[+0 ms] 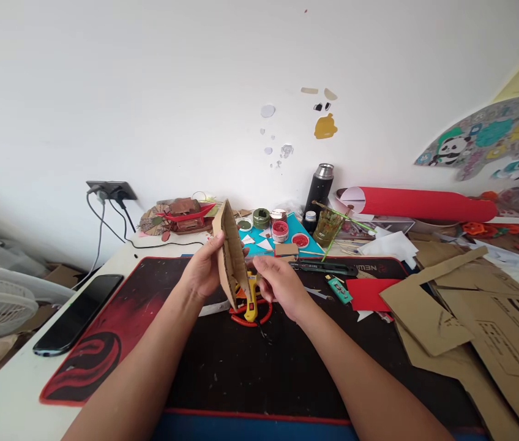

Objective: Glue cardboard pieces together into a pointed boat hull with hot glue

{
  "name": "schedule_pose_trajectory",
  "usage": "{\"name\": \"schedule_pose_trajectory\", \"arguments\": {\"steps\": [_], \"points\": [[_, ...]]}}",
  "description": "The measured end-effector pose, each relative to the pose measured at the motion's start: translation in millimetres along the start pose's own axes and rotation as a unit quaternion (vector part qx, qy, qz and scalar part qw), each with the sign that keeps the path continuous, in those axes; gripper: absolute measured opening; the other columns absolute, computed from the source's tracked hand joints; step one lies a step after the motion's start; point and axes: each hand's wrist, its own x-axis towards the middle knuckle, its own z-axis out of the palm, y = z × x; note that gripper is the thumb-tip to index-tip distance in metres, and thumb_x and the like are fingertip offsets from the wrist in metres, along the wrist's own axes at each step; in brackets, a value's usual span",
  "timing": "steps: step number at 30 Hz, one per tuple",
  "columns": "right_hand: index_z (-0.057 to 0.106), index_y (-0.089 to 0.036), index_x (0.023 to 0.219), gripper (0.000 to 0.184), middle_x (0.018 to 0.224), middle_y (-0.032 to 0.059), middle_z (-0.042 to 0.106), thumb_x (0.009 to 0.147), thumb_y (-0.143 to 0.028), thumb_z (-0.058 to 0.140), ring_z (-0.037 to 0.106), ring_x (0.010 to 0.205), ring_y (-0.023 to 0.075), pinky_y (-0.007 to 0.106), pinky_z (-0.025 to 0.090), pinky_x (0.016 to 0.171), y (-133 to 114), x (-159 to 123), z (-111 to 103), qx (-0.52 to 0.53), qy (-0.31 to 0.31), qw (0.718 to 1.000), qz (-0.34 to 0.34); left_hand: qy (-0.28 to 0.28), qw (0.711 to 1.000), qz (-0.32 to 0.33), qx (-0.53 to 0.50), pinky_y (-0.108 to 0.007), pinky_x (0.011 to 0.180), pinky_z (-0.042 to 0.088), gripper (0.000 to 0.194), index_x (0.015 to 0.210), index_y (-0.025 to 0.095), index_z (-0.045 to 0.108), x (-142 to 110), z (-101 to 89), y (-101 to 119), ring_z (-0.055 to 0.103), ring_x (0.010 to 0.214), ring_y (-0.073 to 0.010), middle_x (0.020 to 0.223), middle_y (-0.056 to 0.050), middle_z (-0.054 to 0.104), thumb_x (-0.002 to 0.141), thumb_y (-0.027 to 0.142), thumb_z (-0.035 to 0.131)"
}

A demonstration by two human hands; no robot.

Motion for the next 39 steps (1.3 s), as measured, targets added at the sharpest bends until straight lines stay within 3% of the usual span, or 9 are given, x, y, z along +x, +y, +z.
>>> {"name": "schedule_pose_trajectory", "arguments": {"steps": [4,11,16,22,27,34,39], "points": [[0.068,-0.021,0.099,0.064,0.050,-0.0091,0.049,0.081,-0.082,0.078,0.037,0.038,0.0101,0.027,0.029,0.041,0.1,0.6,1.3,-0.026,0.021,0.998,-0.050,0.003,0.999,0.050,0.019,-0.048,0.099,0.068,0.051,0.107,0.015,0.081,1.5,5.4,-0.2,0.081,0.105,-0.0344,0.112,-0.014,0.085,0.071,0.046,0.100],[0.072,-0.022,0.106,0.048,0.058,-0.0076,0.047,0.093,-0.068,0.073,0.041,0.046,0.0132,0.030,0.031,0.047,5.7,-4.1,5.6,-0.094,0.028,0.989,-0.112,0.041,0.993,0.113,0.005,-0.034,0.084,0.067,0.049,0.092,0.015,0.080,2.1,13.9,-2.0,0.078,0.086,-0.0217,0.090,-0.006,0.080,0.061,0.040,0.108],[0.074,-0.021,0.100,0.034,0.063,-0.0055,0.053,0.094,-0.055,0.075,0.049,0.059,0.0153,0.031,0.036,0.059,10.2,-7.5,11.6,-0.164,0.014,0.977,-0.138,0.047,0.992,0.119,0.010,-0.034,0.084,0.065,0.057,0.100,0.018,0.078,-1.7,22.0,-3.4,0.077,0.087,-0.0211,0.091,-0.004,0.079,0.057,0.037,0.110],[0.071,-0.022,0.087,0.024,0.067,-0.0035,0.060,0.095,-0.045,0.072,0.048,0.061,0.0150,0.030,0.034,0.060,9.2,-8.4,12.7,-0.228,0.019,0.965,-0.127,0.047,0.989,0.131,0.054,-0.030,0.073,0.060,0.056,0.096,0.018,0.074,-4.5,26.2,-7.6,0.074,0.084,-0.0204,0.087,-0.003,0.075,0.059,0.043,0.109],[0.068,-0.023,0.083,0.025,0.066,-0.0035,0.059,0.096,-0.043,0.070,0.048,0.061,0.0153,0.030,0.033,0.060,5.4,-8.6,10.9,-0.216,0.013,0.969,-0.118,0.045,0.989,0.124,0.073,-0.031,0.072,0.057,0.053,0.094,0.019,0.072,-4.2,23.1,-8.5,0.073,0.082,-0.0207,0.086,-0.002,0.073,0.063,0.044,0.107],[0.068,-0.023,0.081,0.024,0.070,-0.0016,0.062,0.095,-0.043,0.070,0.052,0.064,0.0169,0.030,0.036,0.062,6.6,-5.7,7.1,-0.188,0.004,0.977,-0.101,0.003,0.996,0.069,0.061,-0.039,0.088,0.061,0.056,0.108,0.019,0.073,-4.6,15.1,-2.8,0.074,0.086,-0.0215,0.094,-0.002,0.076,0.065,0.031,0.106],[0.070,-0.023,0.082,0.024,0.072,-0.0011,0.063,0.093,-0.043,0.071,0.052,0.066,0.0173,0.030,0.038,0.063,4.6,-4.8,5.5,-0.180,0.009,0.979,-0.098,-0.029,0.994,0.058,0.087,-0.042,0.090,0.061,0.057,0.111,0.020,0.071,-7.7,16.9,-1.0,0.076,0.088,-0.0236,0.099,-0.004,0.078,0.066,0.027,0.105]]}}
